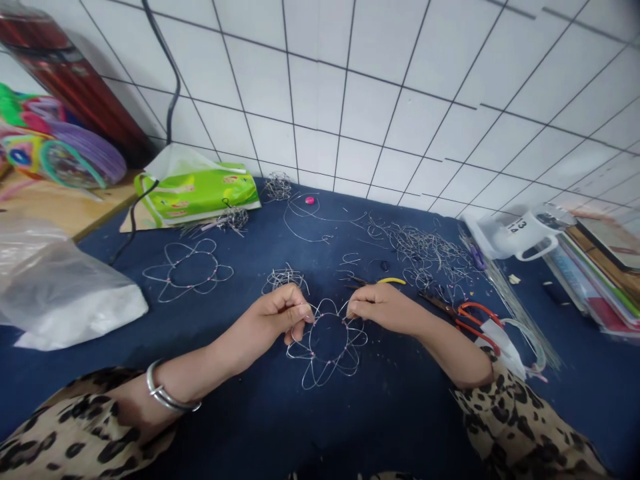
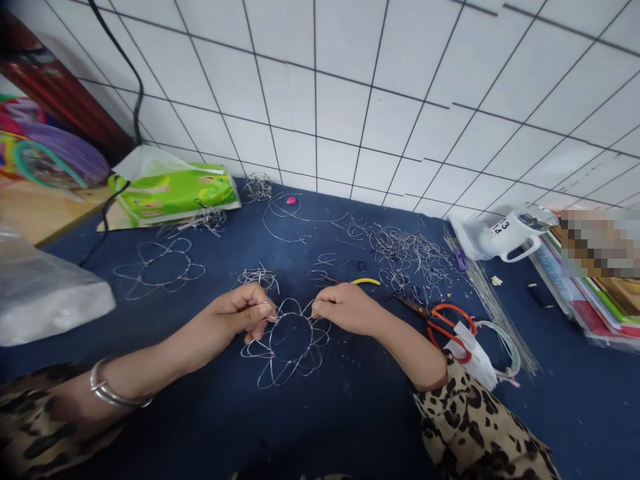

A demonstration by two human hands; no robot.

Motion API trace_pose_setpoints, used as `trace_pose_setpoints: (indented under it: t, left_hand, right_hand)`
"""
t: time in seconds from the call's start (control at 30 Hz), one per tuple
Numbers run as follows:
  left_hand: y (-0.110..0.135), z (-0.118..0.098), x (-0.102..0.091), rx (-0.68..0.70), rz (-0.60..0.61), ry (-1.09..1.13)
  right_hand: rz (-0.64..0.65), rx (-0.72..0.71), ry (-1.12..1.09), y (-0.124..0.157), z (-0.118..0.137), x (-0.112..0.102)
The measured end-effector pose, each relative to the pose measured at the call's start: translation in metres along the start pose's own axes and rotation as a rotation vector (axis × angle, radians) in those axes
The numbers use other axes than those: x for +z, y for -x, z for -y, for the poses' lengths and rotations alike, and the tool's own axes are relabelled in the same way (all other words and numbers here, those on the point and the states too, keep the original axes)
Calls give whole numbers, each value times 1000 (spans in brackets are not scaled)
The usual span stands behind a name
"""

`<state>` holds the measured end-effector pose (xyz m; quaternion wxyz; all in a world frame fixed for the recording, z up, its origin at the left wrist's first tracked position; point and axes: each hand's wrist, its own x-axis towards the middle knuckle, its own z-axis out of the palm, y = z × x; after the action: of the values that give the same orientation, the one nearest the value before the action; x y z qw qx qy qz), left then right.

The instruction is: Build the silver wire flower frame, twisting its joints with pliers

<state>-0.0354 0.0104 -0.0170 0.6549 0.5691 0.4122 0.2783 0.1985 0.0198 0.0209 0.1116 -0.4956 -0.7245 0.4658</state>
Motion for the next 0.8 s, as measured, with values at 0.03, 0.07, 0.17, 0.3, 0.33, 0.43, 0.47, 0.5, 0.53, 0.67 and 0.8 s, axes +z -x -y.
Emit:
trace_pose_setpoints:
  t: [0.03,0.07,0.17,0.3,0.33,0.43,0.47,0.5,0.53,0.67,0.8]
  left_hand:
    - [0,1,0,5,-1,5]
    - [0,1,0,8,-3,10]
    - [0,2,0,9,-10,26]
    - [0,1,1,-8,-12,46]
    - [0,1,2,-11,-16,48]
    - [1,1,2,-1,-26,53]
    - [1,1,2,5,-26,57]
    - [1,1,2,9,-25,62]
    - [2,1,2,9,-26,67]
    - [1,1,2,-18,-31,96]
    - [1,1,1,-35,-18,122]
  right_hand:
    - [10,6,-15,0,-1,0]
    - [23,13,-32,0,-1,-1]
    - [55,38,-85,1,-2,-1]
    - [63,82,-118,3,-2,0]
    - [66,94,-114,3,-2,0]
    - [63,103,-73,4,-3,0]
    - [57,94,-51,4,-3,0]
    - [52,82,-27,4,-3,0]
    - [46,68,-6,4,-3,0]
    - [-2,14,45,3,-4,1]
    - [-55,-80,109,4,-3,4]
